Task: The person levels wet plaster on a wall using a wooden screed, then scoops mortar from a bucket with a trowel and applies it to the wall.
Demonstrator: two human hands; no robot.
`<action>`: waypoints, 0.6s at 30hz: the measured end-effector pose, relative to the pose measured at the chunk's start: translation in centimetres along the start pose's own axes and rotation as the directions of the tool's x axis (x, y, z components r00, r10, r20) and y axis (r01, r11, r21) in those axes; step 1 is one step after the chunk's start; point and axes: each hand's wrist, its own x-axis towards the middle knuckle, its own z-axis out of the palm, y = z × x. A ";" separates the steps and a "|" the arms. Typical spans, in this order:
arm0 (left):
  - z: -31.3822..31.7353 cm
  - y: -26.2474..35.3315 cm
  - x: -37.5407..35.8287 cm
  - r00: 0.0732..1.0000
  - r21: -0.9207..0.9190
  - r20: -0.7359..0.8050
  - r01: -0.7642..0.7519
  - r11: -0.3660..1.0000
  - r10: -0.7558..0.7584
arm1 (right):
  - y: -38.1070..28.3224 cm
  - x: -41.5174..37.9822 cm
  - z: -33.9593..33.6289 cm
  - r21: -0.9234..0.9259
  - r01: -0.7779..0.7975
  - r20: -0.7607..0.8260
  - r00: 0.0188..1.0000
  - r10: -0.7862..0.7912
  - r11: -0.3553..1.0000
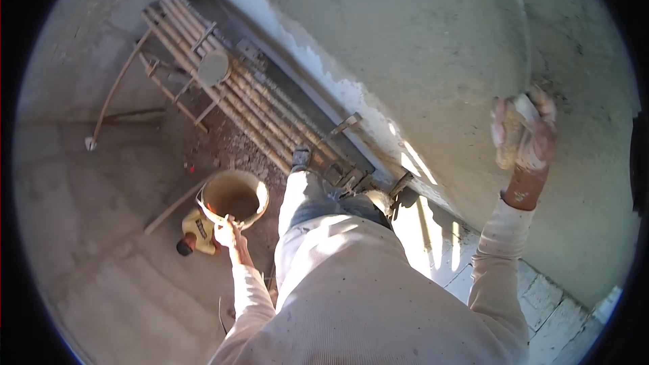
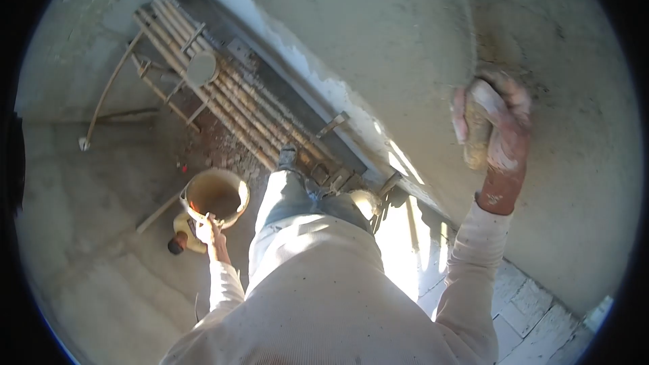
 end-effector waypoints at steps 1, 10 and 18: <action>-0.6 -1.7 0.4 0.994 -0.085 -0.011 0.108 0.991 -0.109 | 0.8 -0.1 0.8 0.079 0.054 0.069 0.996 -0.060 0.995; -2.3 -10.0 1.9 0.891 0.029 -0.216 0.414 0.910 -0.398 | 35.8 -6.9 -4.0 -0.754 -0.462 -0.054 0.753 0.656 0.468; -2.1 -15.5 6.7 0.682 0.304 -0.443 0.725 0.618 -0.582 | 39.4 -24.2 -7.4 -0.836 -0.532 -0.375 0.372 0.849 -0.136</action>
